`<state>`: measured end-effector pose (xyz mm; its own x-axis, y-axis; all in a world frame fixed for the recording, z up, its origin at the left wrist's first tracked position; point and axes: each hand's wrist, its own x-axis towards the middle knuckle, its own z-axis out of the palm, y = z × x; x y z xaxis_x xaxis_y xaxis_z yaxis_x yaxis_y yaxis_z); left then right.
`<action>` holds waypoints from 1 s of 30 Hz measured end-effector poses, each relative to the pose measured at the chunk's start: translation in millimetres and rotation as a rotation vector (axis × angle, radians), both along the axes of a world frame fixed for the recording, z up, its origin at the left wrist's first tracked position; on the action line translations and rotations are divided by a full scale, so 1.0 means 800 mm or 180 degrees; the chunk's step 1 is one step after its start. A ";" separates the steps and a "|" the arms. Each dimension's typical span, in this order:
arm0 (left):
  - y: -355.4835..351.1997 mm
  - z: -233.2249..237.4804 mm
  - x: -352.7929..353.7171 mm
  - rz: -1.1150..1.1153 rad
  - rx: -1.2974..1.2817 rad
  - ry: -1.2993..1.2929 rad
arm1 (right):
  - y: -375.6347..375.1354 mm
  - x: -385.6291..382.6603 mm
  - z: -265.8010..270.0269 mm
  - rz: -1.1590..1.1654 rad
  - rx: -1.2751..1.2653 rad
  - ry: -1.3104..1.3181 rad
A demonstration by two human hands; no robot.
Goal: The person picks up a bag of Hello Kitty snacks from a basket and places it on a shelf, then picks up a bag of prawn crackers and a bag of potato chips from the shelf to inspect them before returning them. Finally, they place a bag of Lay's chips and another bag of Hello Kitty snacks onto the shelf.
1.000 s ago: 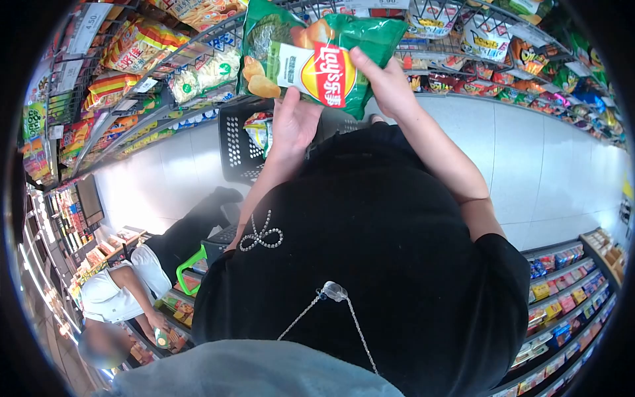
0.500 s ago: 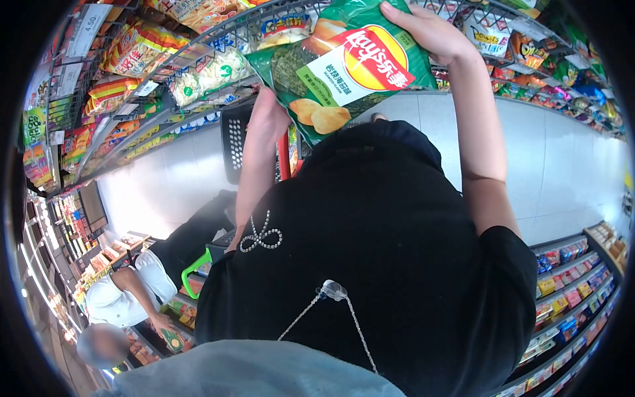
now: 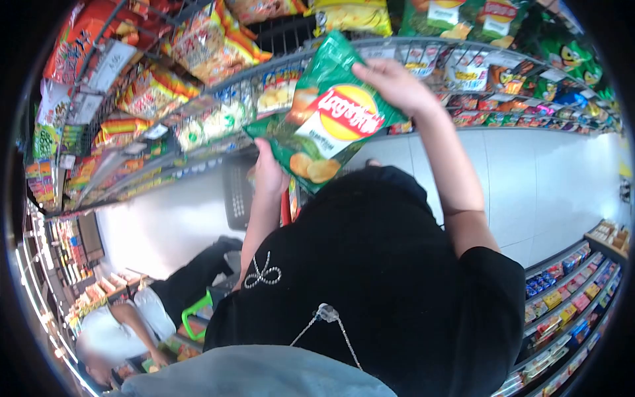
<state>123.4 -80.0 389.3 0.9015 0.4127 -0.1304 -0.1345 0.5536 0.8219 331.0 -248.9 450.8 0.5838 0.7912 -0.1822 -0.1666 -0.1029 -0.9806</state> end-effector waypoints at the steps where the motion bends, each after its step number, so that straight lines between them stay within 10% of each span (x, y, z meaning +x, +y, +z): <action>1: 0.001 -0.006 -0.001 0.0073 0.0162 0.0088 | 0.002 -0.009 0.005 -0.0150 0.0028 -0.0200; 10: 0.002 -0.007 -0.007 0.0669 0.0814 0.0812 | -0.003 -0.018 0.005 -0.0425 0.0095 -0.1184; 20: 0.010 -0.018 0.000 0.0063 0.0261 -0.0269 | -0.037 -0.035 0.067 -0.0951 -0.0232 -0.2759; 24: 0.013 0.026 0.000 0.0597 0.2049 -0.0245 | -0.044 -0.048 0.095 -0.0933 -0.0129 -0.4401; 30: 0.010 0.033 0.026 -0.0791 0.3073 -0.0204 | -0.015 -0.076 0.088 0.0020 0.0201 -0.5017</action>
<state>144.4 -71.7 415.8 0.9702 0.1149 0.2134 -0.1655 -0.3292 0.9296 269.9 -260.8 520.9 0.1441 0.7767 0.6132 0.9850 -0.0535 -0.1638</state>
